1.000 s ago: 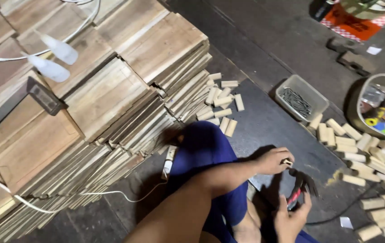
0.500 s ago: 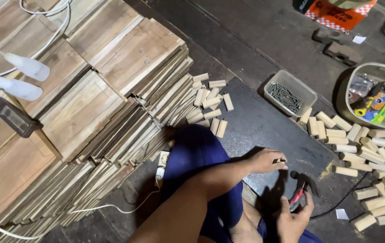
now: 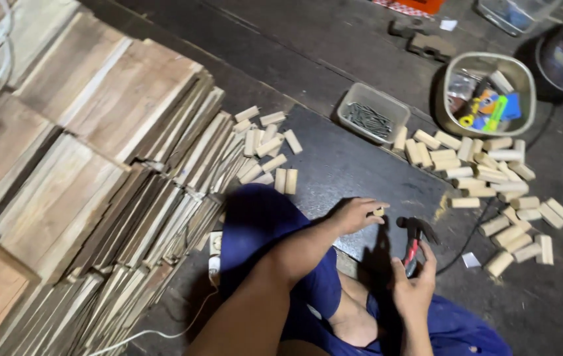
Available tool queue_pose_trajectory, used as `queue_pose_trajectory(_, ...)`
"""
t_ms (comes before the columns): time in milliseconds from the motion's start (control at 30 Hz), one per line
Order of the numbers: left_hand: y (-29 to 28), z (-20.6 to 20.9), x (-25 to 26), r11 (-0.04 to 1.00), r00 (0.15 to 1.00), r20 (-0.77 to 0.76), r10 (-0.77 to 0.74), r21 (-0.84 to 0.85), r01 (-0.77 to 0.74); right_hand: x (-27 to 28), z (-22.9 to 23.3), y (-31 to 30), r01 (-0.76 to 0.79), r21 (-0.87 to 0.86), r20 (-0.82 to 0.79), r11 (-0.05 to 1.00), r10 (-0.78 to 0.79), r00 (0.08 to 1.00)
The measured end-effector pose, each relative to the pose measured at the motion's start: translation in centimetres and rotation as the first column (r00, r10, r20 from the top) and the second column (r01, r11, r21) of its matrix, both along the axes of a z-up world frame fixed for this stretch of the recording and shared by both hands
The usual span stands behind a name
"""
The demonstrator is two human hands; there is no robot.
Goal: Hammering nails into small wooden blocks to assemble components while sitting on the floor.
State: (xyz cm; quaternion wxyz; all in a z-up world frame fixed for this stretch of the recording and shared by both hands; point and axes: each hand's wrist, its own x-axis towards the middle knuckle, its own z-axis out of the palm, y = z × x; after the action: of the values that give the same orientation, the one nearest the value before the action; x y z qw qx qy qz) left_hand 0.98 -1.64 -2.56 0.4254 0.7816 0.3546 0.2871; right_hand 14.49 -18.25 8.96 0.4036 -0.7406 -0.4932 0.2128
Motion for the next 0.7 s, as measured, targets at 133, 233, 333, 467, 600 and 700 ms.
queue_pose_trajectory(133, 0.4, -0.1, 0.8, 0.995, 0.988, -0.157, -0.005, 0.093, 0.020, -0.4, 2.1, 0.4, 0.022, -0.067, -0.057, 0.997, -0.026, 0.998)
queue_pose_trajectory(233, 1.0, -4.0, 1.6, 0.979, 0.982, -0.179, 0.063, 0.204, -0.026, -0.2, 1.9, 1.0, 0.074, -0.052, -0.039, 0.996, -0.076, 0.996)
queue_pose_trajectory(333, 0.8, -2.7, 1.5, 0.984, 0.984, -0.172, 0.049, 0.178, -0.018, 0.4, 2.3, 1.4, 0.094, -0.165, -0.015, 0.982, -0.098, 0.995)
queue_pose_trajectory(467, 0.4, -1.9, 1.7, 0.982, 0.978, -0.195, 0.077, 0.186, -0.040, 1.5, 0.8, 1.9, 0.107, -0.192, 0.016, 0.976, -0.106, 0.994)
queue_pose_trajectory(600, 0.5, -2.9, 1.8, 0.957, 0.979, -0.177, 0.102, 0.285, -0.049, 0.3, 2.3, 2.5, 0.043, -0.160, 0.086, 0.986, -0.029, 0.996)
queue_pose_trajectory(700, 1.2, -3.6, 2.2, 0.959, 0.973, -0.210, 0.096, 0.282, -0.034, -0.4, 3.3, 3.4, -0.042, -0.271, 0.102, 0.962, 0.072, 0.992)
